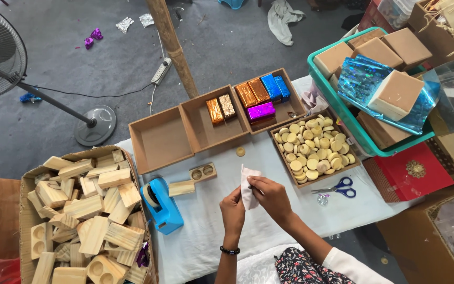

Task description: Wiping and cleaning small round soap cakes with a cloth and placing them into a wooden holder.

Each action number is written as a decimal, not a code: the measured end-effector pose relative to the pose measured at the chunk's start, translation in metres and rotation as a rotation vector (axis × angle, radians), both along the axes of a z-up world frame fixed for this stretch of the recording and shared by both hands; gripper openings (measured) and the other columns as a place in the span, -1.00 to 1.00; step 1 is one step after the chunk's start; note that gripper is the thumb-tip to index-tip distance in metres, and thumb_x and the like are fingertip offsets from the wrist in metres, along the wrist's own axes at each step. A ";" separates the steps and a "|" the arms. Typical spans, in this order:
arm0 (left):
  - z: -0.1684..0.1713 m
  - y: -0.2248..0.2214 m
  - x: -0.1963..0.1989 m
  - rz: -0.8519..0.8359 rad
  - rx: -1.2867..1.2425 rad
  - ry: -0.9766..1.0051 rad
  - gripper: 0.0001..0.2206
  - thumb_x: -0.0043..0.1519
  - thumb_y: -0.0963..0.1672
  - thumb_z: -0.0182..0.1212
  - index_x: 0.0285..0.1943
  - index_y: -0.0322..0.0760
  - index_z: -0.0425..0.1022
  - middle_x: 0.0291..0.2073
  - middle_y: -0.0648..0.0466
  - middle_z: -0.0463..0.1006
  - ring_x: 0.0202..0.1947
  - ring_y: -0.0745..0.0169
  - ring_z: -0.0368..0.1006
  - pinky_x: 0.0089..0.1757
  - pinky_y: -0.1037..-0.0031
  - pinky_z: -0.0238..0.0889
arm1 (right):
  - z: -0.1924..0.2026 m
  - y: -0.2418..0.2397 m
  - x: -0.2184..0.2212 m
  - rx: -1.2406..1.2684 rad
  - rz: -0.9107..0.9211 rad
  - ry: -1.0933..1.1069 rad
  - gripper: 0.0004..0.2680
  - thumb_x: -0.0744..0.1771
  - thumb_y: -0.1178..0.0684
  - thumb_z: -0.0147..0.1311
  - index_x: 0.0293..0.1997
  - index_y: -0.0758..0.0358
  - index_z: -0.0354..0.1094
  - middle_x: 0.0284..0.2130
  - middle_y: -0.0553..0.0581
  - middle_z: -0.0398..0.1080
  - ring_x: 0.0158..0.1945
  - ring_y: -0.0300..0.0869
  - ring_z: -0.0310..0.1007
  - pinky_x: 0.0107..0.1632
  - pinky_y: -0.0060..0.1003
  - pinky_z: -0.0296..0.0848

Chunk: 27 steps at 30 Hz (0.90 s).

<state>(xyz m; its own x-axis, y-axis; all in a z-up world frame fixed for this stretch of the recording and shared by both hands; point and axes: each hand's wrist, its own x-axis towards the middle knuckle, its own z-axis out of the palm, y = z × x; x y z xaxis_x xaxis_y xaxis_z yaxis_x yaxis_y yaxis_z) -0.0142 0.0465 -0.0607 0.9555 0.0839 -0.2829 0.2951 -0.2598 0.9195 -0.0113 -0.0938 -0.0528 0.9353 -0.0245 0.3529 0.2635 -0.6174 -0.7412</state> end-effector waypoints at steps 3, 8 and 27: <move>-0.024 0.005 0.001 0.021 -0.077 -0.148 -0.72 0.24 -0.20 0.21 0.14 -0.25 0.62 -0.14 0.02 0.76 -0.18 0.42 0.64 -0.14 0.53 0.46 | -0.023 -0.002 0.002 0.588 -0.104 0.377 -0.78 0.26 0.26 0.21 -0.02 0.28 0.59 -0.20 0.18 0.65 -0.20 -0.19 0.63 -0.13 -0.36 0.58; -0.021 0.001 0.000 -0.017 -0.084 -0.202 -0.68 0.22 -0.24 0.18 0.16 -0.28 0.62 -0.08 -0.02 0.74 -0.11 0.34 0.65 -0.09 0.51 0.46 | -0.014 -0.005 0.002 0.705 -0.076 0.382 -0.79 0.27 0.25 0.20 -0.02 0.29 0.58 -0.14 0.16 0.62 -0.12 -0.26 0.62 -0.06 -0.40 0.57; 0.000 -0.002 0.002 0.088 -0.019 -0.198 -0.68 0.17 -0.22 0.27 0.12 -0.25 0.63 -0.11 -0.03 0.72 -0.21 0.22 0.63 -0.18 0.43 0.44 | -0.024 -0.002 0.012 0.973 -0.104 0.542 -0.81 0.29 0.22 0.24 -0.01 0.33 0.59 -0.14 0.25 0.63 -0.10 -0.14 0.62 -0.05 -0.35 0.57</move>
<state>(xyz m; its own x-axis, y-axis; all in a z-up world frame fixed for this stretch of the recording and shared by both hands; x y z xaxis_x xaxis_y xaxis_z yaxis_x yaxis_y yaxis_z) -0.0120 0.0442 -0.0610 0.9818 0.1658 -0.0923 0.1286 -0.2236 0.9662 0.0008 -0.0956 -0.0771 0.9369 -0.1552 -0.3133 -0.2604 0.2882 -0.9215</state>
